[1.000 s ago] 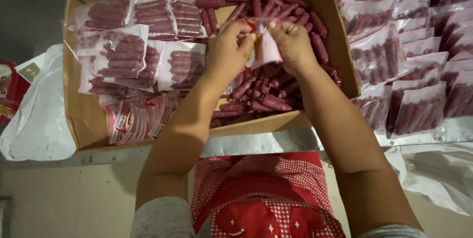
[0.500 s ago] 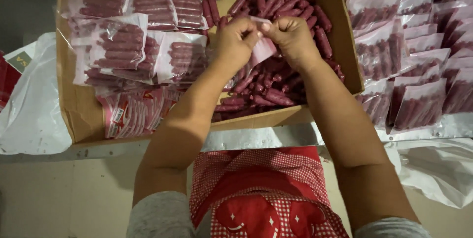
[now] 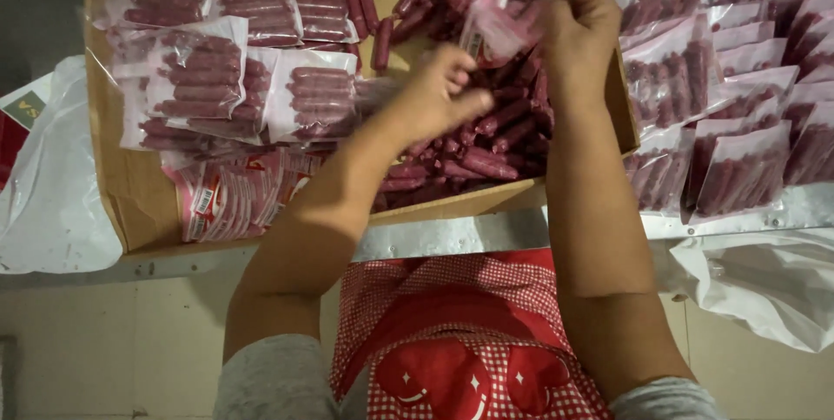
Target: The person places small red sausages into plastic bags and seals them by hand.
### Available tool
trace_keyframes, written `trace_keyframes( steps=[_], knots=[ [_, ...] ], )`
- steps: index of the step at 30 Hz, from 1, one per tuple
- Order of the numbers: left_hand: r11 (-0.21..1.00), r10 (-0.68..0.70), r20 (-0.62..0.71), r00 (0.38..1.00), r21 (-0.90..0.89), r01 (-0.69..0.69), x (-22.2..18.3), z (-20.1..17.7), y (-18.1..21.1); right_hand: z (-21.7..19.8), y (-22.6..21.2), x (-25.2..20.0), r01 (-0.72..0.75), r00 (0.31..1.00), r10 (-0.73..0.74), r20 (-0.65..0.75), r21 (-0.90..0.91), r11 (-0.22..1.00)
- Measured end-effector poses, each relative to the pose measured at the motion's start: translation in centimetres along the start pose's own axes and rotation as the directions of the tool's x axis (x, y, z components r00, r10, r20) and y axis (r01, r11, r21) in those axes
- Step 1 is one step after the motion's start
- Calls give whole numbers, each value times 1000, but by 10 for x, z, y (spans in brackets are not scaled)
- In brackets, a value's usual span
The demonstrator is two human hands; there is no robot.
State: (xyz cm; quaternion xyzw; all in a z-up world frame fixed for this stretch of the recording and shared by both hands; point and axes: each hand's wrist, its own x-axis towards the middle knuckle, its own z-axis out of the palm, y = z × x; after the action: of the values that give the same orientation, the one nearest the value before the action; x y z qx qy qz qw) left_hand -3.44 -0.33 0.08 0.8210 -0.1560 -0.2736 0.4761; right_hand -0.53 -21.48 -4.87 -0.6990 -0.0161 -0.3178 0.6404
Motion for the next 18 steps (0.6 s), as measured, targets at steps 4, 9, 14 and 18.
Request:
trace_keyframes(
  steps=[4,9,14,18],
  knots=[
    [976,-105,188,977,207,65,-3,17,21,-13,-19,1,83,997,-83,-4,-28,996],
    [809,-104,266,958,583,-75,20,44,21,-34,-58,1,5,998,5,60,-153,988],
    [790,-160,230,960,613,-15,28,61,32,-54,-67,-5,25,997,-8,76,-217,976],
    [859,-52,181,982,509,-49,34,68,15,-63,-65,-9,-28,998,37,54,-167,986]
  ],
)
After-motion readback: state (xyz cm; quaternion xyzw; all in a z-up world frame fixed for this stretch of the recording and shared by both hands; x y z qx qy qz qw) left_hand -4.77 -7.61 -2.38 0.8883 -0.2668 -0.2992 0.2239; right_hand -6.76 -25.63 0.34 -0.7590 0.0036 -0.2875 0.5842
